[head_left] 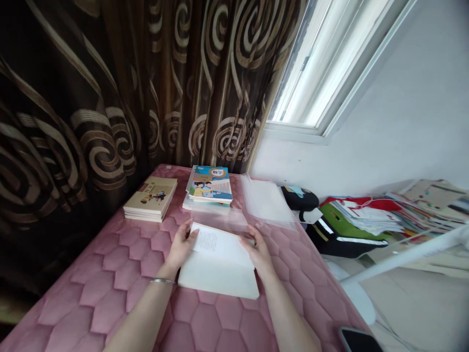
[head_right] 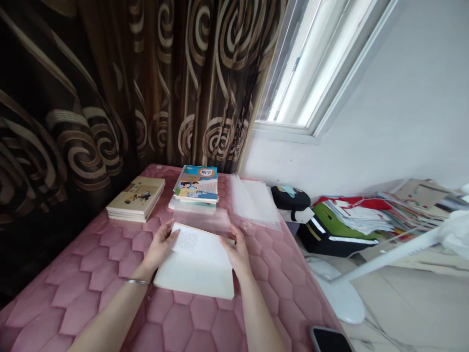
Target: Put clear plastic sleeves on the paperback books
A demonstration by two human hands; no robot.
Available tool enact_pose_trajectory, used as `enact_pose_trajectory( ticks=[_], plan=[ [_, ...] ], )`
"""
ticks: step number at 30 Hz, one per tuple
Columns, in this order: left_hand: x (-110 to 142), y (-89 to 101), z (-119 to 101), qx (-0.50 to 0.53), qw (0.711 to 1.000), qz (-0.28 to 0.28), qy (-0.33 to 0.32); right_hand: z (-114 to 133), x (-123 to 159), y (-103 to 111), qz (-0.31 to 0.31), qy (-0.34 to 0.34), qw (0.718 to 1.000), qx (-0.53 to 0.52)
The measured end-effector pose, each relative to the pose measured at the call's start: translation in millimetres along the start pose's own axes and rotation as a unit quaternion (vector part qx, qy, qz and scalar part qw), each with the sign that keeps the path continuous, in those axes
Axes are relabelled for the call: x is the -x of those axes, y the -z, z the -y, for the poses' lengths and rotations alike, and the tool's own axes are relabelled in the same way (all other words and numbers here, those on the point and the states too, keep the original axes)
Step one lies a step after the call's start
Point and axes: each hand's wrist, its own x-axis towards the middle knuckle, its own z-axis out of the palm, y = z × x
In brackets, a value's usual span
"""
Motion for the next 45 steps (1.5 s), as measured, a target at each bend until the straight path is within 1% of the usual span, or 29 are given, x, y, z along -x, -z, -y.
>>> enact_pose_trajectory(
  ticks=[4, 8, 12, 16, 18, 22, 25, 28, 32, 36, 40, 45],
  plan=[
    [2, -1.2, -1, -0.01, 1.0, -0.003, -0.012, -3, 1, 1, -0.011, 0.038, 0.999, 0.028],
    [3, -2.4, -2, -0.018, 1.0, -0.006, -0.014, 0, 3, 1, -0.019, 0.042, 0.998, 0.045],
    [2, -1.7, 2, -0.029, 0.999, -0.01, -0.027, 11, 5, 3, -0.019, 0.019, 0.999, 0.021],
    [2, -1.7, 2, -0.046, 0.998, -0.006, -0.048, 29, 12, 8, 0.016, -0.032, 0.998, -0.044],
    [3, -2.4, 0, -0.051, 0.998, -0.004, -0.049, 38, 17, 11, 0.025, -0.05, 0.995, -0.079],
    [4, -2.8, -2, -0.054, 0.997, -0.006, -0.049, 46, 22, 14, 0.016, -0.062, 0.992, -0.11],
    [3, -2.0, 0, -0.055, 0.997, -0.003, -0.058, 47, 22, 14, 0.02, -0.069, 0.993, -0.097],
    [3, -2.0, 1, -0.043, 0.998, -0.01, -0.052, 46, 21, 14, 0.036, -0.076, 0.992, -0.092],
    [3, -3.8, -2, -0.018, 0.999, -0.022, -0.041, 44, 21, 13, 0.045, -0.085, 0.986, -0.135],
    [2, -5.2, -3, -0.006, 0.999, -0.032, -0.041, 41, 21, 11, 0.033, -0.08, 0.98, -0.181],
    [2, -5.3, -3, -0.008, 0.998, -0.042, -0.041, 38, 20, 8, 0.028, -0.075, 0.975, -0.206],
    [3, -5.0, -3, -0.014, 0.998, -0.032, -0.048, 32, 16, 6, 0.0, -0.055, 0.975, -0.216]
  ],
)
